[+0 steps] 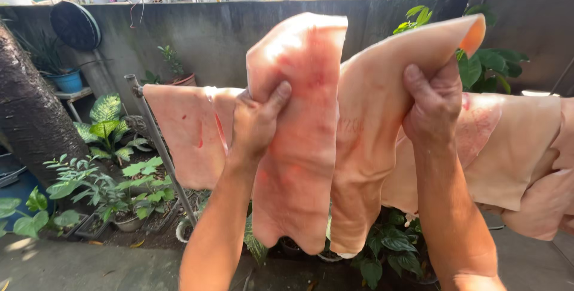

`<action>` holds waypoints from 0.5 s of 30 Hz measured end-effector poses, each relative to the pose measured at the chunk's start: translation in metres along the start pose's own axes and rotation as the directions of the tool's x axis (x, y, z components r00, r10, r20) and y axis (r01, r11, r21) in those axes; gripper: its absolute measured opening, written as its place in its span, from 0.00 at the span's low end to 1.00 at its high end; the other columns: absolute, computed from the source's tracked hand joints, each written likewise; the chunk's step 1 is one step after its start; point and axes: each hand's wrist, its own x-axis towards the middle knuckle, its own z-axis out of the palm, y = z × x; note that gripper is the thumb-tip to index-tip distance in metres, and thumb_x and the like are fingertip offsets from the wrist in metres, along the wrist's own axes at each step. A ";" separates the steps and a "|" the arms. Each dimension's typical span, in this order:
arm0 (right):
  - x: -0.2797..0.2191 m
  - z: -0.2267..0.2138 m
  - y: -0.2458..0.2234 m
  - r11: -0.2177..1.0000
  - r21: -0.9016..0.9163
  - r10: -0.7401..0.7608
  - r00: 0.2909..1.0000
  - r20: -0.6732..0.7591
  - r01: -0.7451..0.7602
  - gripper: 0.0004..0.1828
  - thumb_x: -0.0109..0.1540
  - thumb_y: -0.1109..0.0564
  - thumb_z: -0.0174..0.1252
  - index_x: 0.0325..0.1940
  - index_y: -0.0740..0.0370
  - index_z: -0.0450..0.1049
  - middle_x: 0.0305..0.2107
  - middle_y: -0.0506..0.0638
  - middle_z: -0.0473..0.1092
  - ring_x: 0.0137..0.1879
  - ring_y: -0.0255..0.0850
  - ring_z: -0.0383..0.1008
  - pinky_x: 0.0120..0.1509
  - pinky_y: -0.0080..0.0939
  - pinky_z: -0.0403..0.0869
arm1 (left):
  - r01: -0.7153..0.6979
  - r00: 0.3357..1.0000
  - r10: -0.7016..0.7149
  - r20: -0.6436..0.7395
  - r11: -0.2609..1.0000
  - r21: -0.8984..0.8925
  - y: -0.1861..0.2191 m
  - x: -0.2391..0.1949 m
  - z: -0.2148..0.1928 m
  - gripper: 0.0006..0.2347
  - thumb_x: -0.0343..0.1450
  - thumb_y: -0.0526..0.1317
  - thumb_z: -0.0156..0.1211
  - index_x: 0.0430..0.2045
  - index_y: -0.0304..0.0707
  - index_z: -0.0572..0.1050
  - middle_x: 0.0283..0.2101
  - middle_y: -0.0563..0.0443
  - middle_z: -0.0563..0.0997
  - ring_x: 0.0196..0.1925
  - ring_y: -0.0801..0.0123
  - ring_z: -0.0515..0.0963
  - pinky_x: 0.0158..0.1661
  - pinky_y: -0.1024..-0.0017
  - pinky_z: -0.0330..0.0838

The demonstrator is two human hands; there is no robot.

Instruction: The person repeatedly picks up light-colored fabric pieces from a blue basket, unfolds them, and hangs them on a clothesline. The person handles each piece individually, smoothing it out before placing it on the line.

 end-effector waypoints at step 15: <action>0.147 -0.037 0.103 0.920 -0.258 0.232 0.940 -0.250 -0.296 0.19 0.66 0.67 0.56 0.61 0.61 0.64 0.48 0.52 0.74 0.49 0.42 0.78 0.53 0.44 0.80 | 0.156 0.985 -0.132 -0.108 0.953 0.259 -0.098 0.196 -0.014 0.08 0.68 0.38 0.69 0.35 0.30 0.84 0.32 0.45 0.83 0.31 0.70 0.77 0.32 0.69 0.70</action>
